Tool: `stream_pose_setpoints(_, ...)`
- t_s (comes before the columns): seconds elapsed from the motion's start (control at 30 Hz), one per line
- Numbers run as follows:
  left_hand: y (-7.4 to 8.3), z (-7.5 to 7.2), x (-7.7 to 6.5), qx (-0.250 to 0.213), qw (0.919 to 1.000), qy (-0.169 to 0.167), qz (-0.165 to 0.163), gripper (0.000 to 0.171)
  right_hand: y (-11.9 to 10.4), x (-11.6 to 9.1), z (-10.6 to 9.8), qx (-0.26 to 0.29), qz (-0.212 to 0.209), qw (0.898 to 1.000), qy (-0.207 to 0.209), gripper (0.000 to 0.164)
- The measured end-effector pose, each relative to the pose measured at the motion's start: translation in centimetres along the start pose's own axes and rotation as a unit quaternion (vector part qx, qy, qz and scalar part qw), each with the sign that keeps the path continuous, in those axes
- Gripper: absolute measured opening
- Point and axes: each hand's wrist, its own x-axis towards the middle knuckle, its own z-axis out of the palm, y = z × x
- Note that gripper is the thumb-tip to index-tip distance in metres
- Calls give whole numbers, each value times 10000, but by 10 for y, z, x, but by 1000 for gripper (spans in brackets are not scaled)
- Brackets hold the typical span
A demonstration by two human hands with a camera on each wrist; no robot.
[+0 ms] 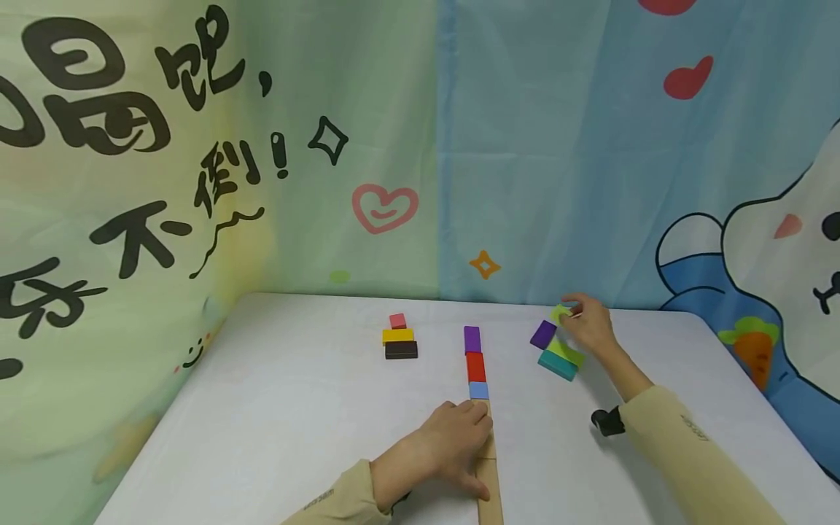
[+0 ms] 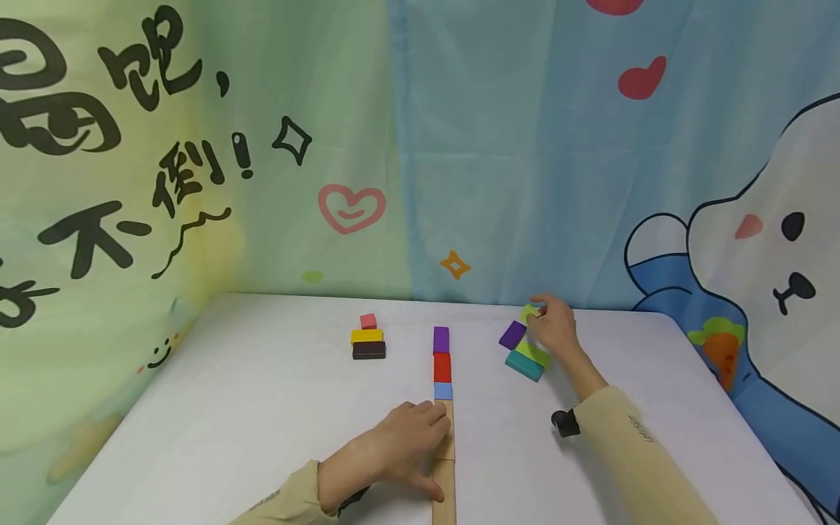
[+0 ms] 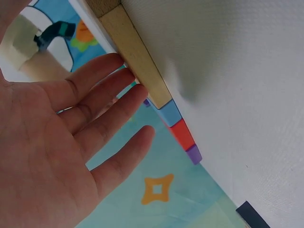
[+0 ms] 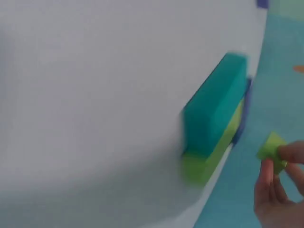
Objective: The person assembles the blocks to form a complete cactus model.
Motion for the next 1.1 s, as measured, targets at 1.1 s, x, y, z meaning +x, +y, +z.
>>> stream_pose_setpoints(1.1,3,-2,-1,368,9993,-54,-76,86,-66,27,117,1133,610,9898,-614,27)
